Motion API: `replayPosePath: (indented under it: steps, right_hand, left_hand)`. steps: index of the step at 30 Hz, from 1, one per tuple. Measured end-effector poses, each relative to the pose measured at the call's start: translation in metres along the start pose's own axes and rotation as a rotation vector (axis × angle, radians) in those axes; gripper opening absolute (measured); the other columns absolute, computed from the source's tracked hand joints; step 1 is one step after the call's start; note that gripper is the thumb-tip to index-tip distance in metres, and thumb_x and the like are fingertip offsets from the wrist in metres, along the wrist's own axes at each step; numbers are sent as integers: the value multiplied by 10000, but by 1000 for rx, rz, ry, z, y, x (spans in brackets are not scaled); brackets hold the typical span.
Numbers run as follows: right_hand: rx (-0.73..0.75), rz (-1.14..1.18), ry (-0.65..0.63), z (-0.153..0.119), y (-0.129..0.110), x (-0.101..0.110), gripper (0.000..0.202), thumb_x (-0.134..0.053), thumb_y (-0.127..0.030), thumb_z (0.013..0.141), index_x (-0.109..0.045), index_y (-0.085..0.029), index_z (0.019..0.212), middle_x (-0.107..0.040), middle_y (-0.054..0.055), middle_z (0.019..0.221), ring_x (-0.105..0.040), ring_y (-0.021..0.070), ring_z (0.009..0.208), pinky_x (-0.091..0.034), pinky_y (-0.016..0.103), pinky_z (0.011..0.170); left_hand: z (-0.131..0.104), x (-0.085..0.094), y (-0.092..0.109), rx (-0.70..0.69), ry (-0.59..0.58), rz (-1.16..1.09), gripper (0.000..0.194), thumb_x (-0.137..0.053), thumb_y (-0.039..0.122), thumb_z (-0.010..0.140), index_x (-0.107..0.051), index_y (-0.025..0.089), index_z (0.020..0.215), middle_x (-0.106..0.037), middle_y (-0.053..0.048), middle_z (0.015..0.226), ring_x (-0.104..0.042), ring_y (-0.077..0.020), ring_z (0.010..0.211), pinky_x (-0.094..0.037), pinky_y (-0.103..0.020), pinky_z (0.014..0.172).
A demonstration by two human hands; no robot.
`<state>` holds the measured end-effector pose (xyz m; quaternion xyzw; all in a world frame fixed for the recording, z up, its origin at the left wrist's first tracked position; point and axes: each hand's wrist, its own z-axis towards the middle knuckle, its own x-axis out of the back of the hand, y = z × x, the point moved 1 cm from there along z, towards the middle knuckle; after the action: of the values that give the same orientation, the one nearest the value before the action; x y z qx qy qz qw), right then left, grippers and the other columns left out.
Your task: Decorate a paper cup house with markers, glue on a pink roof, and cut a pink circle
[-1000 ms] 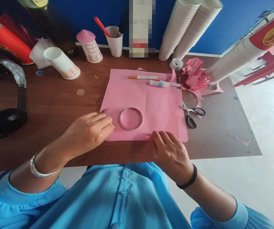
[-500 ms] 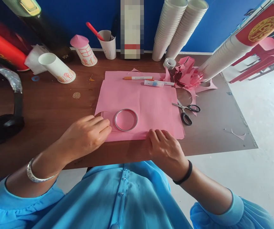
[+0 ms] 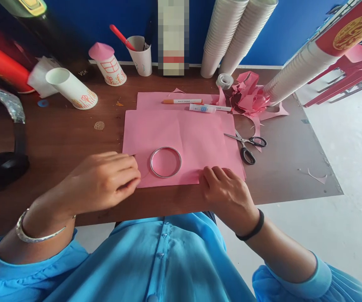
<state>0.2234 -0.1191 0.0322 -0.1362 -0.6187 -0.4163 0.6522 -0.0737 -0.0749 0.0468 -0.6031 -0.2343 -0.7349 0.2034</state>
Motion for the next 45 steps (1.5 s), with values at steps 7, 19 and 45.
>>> replayPosePath:
  steps: [7,19,45]
  right_hand:
    - [23,254,228,24,-10,8,85,-640,-79,985,-710,-109,1024,-772,100,976,-688,192,835,-531,345,683]
    - [19,359,224,41,-22,-9,141,-616,-146,1018,-712,-187,925,-791,68,1029,-716,208,939,-573,353,774]
    - [-24,419,185,37,-23,-16,150,-572,-161,1045,-704,-182,977,-794,66,1031,-715,204,923,-562,350,805]
  left_hand:
    - [2,0,-15,277,109,91,267,-532,188,1012,-742,183,848,-712,-52,884,-642,-175,781,-411,-319,620]
    - [7,-19,-13,233,276,19,243,-540,186,1024,-764,179,932,-717,-42,917,-665,-161,821,-450,-282,636]
    - [14,-35,-8,-22,236,-177,195,-579,176,1021,-766,147,1070,-803,-88,1086,-752,-199,990,-623,-355,887]
